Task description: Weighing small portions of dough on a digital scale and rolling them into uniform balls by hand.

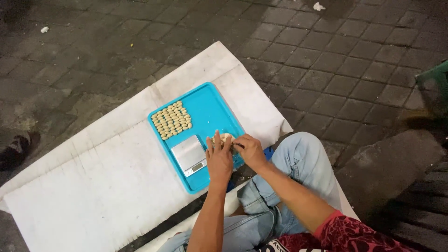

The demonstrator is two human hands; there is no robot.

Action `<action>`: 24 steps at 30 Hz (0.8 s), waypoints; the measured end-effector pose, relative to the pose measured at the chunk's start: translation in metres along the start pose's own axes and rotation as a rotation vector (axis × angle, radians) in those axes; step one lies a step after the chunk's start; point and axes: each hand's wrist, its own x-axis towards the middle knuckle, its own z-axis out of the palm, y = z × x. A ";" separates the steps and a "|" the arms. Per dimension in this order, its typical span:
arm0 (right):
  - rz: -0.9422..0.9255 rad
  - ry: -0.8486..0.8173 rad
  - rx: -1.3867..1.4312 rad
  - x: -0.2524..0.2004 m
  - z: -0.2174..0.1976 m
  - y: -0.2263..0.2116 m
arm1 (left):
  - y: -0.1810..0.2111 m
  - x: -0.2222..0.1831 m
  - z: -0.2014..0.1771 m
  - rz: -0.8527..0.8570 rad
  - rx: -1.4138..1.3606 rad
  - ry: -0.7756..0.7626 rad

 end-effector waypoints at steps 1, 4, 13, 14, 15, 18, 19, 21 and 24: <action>0.070 0.001 0.035 0.001 0.000 -0.001 | -0.001 0.000 0.001 -0.003 0.004 0.015; 0.256 0.018 0.139 0.000 0.004 0.007 | 0.002 -0.002 -0.008 -0.010 0.012 0.025; 0.643 -0.045 0.693 0.001 0.000 0.013 | -0.004 -0.003 0.001 -0.040 -0.036 0.063; 0.642 -0.046 0.691 0.000 -0.002 0.021 | -0.002 -0.002 -0.002 -0.041 -0.037 0.065; 0.675 -0.017 0.752 0.003 -0.004 0.030 | 0.001 0.001 -0.005 -0.040 -0.112 0.072; 0.740 -0.003 0.841 0.007 -0.014 0.029 | 0.021 0.006 -0.065 0.011 -0.360 0.076; 0.777 -0.019 0.868 0.006 -0.019 0.026 | 0.031 0.005 -0.093 0.058 -0.532 0.069; 0.807 -0.063 0.903 0.005 -0.015 0.042 | 0.020 0.005 -0.039 0.058 -0.519 0.077; 0.834 -0.124 0.968 0.003 -0.018 0.030 | 0.013 0.007 -0.015 0.041 -0.475 0.106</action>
